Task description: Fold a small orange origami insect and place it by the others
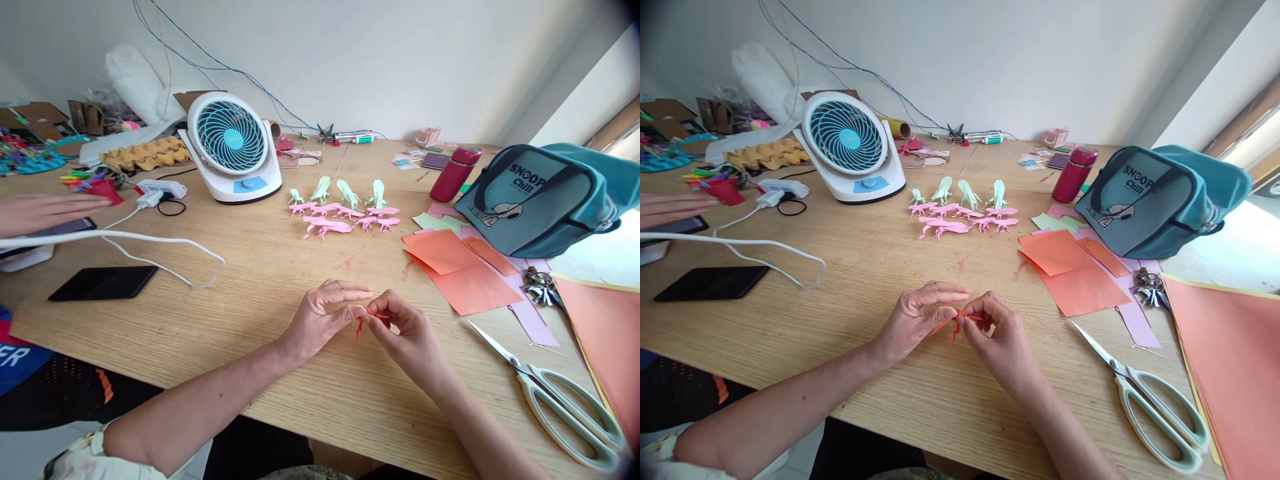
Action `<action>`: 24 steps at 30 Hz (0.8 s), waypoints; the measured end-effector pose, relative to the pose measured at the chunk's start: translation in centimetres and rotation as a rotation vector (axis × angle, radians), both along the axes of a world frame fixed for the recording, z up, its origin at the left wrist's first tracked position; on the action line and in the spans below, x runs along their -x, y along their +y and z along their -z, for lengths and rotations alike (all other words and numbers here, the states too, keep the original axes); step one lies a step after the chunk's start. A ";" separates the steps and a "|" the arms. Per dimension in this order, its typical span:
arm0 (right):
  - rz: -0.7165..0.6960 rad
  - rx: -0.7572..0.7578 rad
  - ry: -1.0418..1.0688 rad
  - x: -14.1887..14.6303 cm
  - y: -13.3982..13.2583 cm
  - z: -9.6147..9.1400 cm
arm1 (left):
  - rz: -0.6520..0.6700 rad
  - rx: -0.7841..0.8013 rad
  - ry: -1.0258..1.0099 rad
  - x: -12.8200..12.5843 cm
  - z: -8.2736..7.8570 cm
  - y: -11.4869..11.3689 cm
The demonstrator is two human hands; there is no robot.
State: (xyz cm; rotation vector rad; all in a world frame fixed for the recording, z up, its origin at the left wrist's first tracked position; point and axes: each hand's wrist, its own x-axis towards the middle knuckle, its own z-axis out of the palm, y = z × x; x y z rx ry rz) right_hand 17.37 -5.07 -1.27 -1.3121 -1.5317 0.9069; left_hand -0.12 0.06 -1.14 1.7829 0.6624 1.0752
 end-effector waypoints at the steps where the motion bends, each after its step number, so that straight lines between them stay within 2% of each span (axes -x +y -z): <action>1: 0.017 0.014 0.023 -0.2 0.1 0.1 | -0.006 0.014 0.005 0.0 -0.1 0.0; 6: 0.074 0.037 0.090 -0.5 0.4 0.4 | -0.109 -0.006 0.088 -0.2 -0.6 -0.1; 16: 0.019 -0.041 0.098 -0.3 0.2 0.4 | -0.172 -0.110 0.140 -0.6 -0.3 -0.4; 24: 0.022 -0.181 -0.029 -0.2 0.0 -0.1 | -0.168 -0.371 0.234 -0.3 0.1 -0.2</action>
